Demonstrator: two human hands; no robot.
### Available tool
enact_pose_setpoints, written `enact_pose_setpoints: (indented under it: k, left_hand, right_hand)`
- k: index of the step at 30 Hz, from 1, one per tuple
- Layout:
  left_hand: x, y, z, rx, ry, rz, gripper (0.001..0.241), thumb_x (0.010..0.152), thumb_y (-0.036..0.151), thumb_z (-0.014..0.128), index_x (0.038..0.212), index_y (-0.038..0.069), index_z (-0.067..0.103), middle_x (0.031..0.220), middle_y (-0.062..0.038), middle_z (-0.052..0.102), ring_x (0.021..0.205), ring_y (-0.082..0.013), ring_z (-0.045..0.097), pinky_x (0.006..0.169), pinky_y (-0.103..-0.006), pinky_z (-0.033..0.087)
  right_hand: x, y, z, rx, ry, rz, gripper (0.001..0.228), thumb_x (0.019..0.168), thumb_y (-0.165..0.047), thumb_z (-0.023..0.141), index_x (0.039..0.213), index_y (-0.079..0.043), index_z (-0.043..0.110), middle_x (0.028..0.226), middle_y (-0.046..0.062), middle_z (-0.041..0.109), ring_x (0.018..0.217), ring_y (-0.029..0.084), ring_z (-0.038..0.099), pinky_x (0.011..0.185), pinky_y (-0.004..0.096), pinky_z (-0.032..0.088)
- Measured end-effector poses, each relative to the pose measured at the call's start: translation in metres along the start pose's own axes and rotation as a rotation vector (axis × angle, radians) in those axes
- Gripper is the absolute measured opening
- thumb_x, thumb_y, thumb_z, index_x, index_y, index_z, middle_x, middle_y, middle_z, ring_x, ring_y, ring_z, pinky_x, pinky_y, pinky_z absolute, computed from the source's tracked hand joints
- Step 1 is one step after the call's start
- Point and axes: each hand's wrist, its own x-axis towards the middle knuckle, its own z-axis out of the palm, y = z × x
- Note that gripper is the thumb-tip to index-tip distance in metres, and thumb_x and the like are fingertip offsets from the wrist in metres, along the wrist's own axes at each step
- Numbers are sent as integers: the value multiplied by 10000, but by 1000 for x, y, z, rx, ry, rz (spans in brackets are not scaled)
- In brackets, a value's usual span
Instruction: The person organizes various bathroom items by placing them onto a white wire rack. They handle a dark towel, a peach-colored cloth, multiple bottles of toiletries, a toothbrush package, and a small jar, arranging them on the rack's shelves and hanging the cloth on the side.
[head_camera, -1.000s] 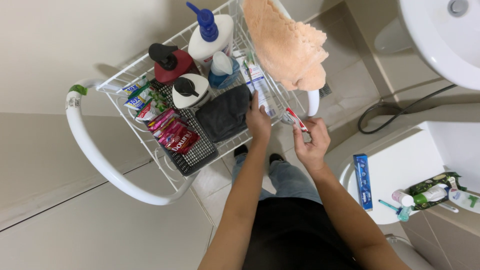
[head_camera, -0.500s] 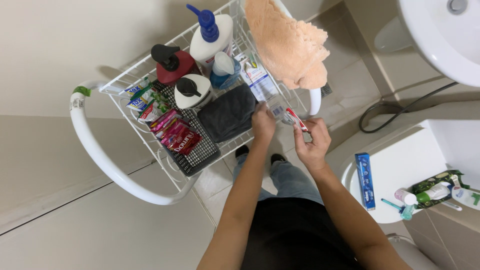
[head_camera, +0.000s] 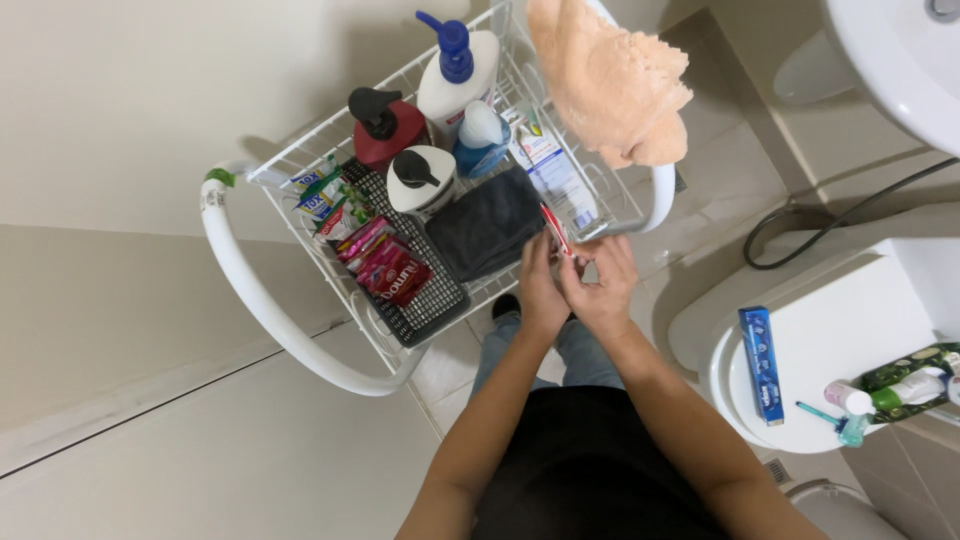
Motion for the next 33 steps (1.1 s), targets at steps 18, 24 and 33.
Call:
enact_pose_setpoints:
  k: [18, 24, 33]
  left_hand:
    - [7, -12, -17, 179, -1, -120, 417, 783, 188, 822, 1126, -14, 695, 931, -212, 745, 909, -399, 736, 744, -451, 604]
    - [30, 29, -16, 21, -50, -121, 338, 848, 71, 740, 1156, -56, 683, 1001, -280, 729, 980, -461, 702, 780, -507, 595]
    - [49, 35, -5, -75, 56, -104, 336, 858, 6, 721, 1190, -43, 690, 1114, -237, 667, 1021, -404, 689, 833, -411, 604]
  right_hand:
    - [12, 21, -45, -88, -157, -51, 50, 977, -56, 709, 1004, -36, 746, 898, 149, 635, 796, 377, 618, 746, 470, 505]
    - [37, 35, -60, -184, -3, -92, 238, 920, -60, 771, 1149, -25, 719, 1112, 171, 561, 985, 357, 541, 865, 454, 487]
    - [143, 19, -41, -175, -145, -155, 844, 993, -338, 856, 1586, -13, 351, 1446, 284, 504, 1319, 456, 491, 1092, 571, 365]
